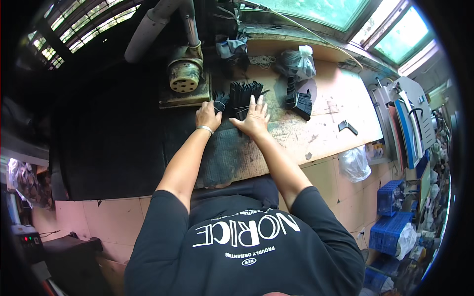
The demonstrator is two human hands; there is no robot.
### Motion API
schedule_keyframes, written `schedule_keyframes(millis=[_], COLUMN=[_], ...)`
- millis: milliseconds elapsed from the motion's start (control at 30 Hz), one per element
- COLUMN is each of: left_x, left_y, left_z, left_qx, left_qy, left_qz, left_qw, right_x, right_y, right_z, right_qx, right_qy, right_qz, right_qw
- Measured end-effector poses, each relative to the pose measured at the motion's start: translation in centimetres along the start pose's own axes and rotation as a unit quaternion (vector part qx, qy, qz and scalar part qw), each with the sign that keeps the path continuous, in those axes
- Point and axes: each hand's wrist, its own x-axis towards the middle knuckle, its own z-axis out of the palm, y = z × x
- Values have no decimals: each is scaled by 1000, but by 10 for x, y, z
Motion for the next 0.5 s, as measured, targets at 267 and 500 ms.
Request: schedule_keyframes(millis=[267, 500], left_x=[-136, -228], left_y=[-92, -102], left_z=[-49, -30], left_qx=[-666, -690], left_qy=[-68, -22], left_qz=[-155, -214], left_qw=[727, 691], right_x=[-12, 15], right_y=[52, 18], right_z=[-13, -58], right_qx=[-107, -76], right_qy=[49, 99], right_qz=[-6, -131], right_qw=[993, 984])
